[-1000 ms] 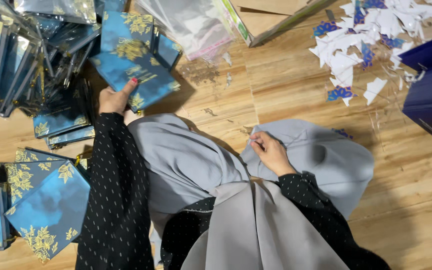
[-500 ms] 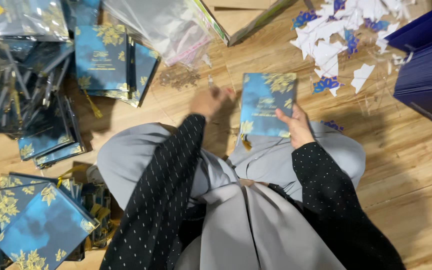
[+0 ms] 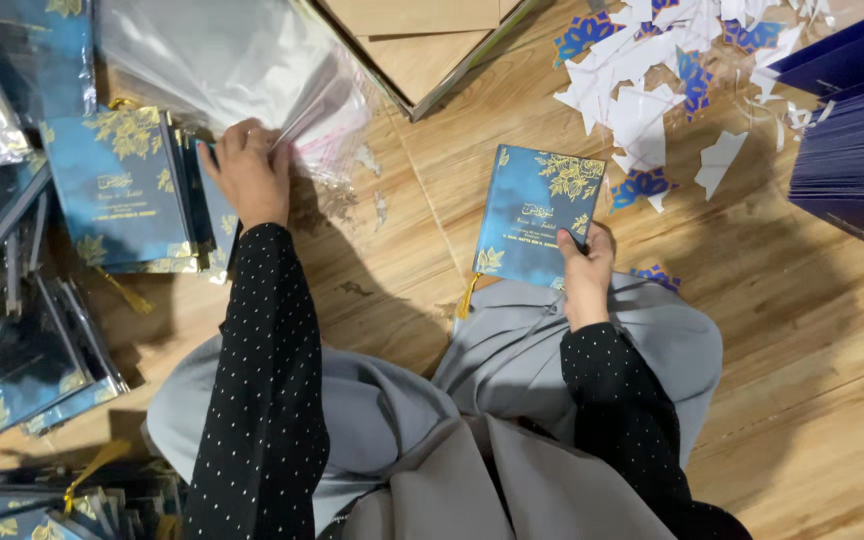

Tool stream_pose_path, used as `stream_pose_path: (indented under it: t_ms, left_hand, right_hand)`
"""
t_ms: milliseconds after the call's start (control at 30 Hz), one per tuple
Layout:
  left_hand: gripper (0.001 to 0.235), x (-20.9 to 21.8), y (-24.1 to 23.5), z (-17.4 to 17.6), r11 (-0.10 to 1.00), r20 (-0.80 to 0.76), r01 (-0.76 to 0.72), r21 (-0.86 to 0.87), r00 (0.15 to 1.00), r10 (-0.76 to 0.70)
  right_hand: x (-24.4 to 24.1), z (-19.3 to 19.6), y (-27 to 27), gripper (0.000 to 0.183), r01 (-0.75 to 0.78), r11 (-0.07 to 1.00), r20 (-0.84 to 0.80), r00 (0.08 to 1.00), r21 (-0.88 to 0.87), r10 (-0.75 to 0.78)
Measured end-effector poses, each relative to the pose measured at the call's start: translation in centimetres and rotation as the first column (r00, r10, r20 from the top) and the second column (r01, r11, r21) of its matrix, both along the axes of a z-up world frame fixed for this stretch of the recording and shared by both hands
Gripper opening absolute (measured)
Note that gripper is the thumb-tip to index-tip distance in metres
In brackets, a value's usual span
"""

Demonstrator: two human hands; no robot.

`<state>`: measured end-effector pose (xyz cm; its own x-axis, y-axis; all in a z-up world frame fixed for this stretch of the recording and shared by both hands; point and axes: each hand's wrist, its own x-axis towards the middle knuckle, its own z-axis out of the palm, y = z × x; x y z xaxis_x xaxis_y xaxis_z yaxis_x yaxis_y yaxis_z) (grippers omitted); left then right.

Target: The person places blue booklets into plastic sleeves, peels away adhesive strips, and seals the sleeves by hand.

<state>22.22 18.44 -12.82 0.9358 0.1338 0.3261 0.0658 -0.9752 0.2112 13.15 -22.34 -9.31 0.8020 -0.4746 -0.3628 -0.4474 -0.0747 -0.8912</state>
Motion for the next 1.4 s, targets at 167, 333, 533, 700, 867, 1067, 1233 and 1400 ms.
stream_pose_path:
  t_ms: [167,333,533,700,867,1067,1233,1400]
  left_hand:
    - [0.016,0.2,2.0,-0.5,0.997,-0.004,-0.025,-0.069,1.0,0.025]
    - [0.012,0.1,2.6,0.4,0.998,-0.059,0.056,0.033,0.997,-0.054]
    - [0.055,-1.6,-2.1,4.0,0.964,-0.029,0.265,-0.022,0.964,-0.265]
    - [0.018,-1.2,-1.4,-3.0,0.879,0.135,0.292,0.378,0.921,-0.364]
    - [0.016,-1.3,-1.3,0.4,0.986,-0.094,0.063,-0.157,0.992,-0.079]
    - [0.022,-1.0,-0.7,2.8,0.854,-0.256,-0.097,-0.511,0.966,-0.044]
    - [0.008,-1.0,-0.8,8.2,0.551,-0.124,-0.087,-0.83,0.992,-0.031]
    - [0.023,-2.8,-1.5,14.4,0.436,0.337,0.256,-0.863,0.934,0.12]
  right_hand:
    - [0.2,1.9,1.3,0.027,0.007,1.0,0.007,1.0,-0.017,-0.007]
    - [0.0,1.9,1.6,0.03,-0.035,0.999,0.012,0.999,-0.017,0.035]
    - [0.0,1.9,1.4,0.031,-0.063,0.998,0.016,0.998,-0.027,0.064]
    - [-0.3,0.4,1.2,0.034,-0.082,0.995,0.03,0.996,-0.06,0.084]
    - [-0.1,1.0,1.7,0.04,-0.089,0.993,0.049,0.995,-0.076,0.093]
    - [-0.6,-0.8,1.0,0.044,-0.107,0.989,0.053,0.992,-0.104,0.113]
    - [-0.5,-2.0,0.1,0.033,-0.061,0.998,0.117,0.991,0.024,0.058]
    - [-0.6,-2.1,0.1,0.034,-0.05,0.997,0.106,0.993,0.055,0.044]
